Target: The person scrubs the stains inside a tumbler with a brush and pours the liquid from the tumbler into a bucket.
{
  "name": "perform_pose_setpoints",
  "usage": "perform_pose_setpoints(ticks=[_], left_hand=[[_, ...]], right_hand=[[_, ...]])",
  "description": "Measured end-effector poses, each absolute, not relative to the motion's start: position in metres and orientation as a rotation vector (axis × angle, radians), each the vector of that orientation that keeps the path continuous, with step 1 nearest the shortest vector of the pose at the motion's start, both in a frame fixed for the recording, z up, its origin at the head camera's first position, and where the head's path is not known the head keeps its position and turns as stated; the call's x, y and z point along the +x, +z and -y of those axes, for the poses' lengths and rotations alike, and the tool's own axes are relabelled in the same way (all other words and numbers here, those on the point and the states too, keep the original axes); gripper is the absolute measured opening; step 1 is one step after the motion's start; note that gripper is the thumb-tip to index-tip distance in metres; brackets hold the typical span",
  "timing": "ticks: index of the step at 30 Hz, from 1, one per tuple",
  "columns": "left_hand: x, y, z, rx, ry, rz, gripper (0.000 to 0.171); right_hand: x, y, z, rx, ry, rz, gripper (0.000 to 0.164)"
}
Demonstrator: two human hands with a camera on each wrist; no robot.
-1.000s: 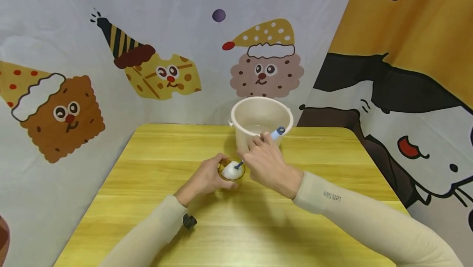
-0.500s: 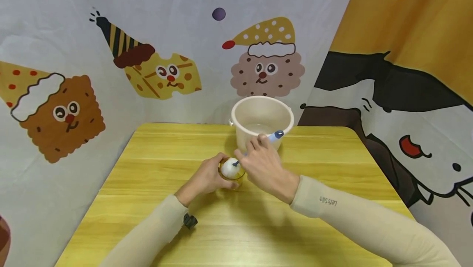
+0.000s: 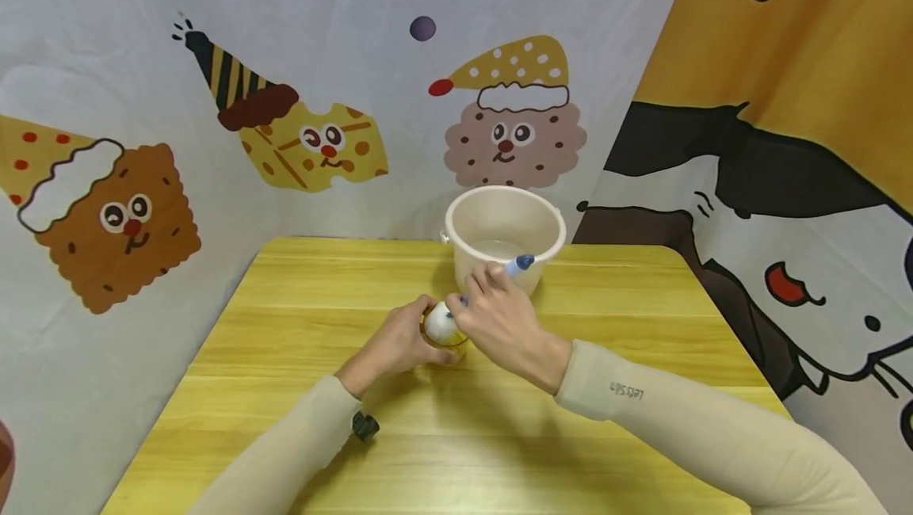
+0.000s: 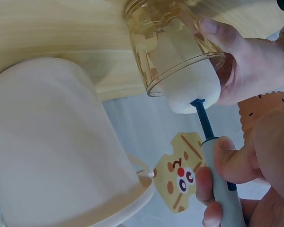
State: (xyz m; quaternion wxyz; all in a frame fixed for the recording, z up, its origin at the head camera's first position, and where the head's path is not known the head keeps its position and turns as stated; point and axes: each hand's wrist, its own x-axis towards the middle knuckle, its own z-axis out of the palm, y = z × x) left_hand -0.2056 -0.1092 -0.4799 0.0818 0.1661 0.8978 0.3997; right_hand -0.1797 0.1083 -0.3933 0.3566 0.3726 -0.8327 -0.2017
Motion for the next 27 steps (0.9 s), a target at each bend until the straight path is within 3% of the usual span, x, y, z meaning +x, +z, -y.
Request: perform_pose_setpoints(ticks=[27], left_hand=[[-0.207,-0.48,0.108,0.488,1.153,-2.706,0.089]], right_hand=[[-0.181,-0.381,-0.108,0.978,-0.631,2.086,0.016]])
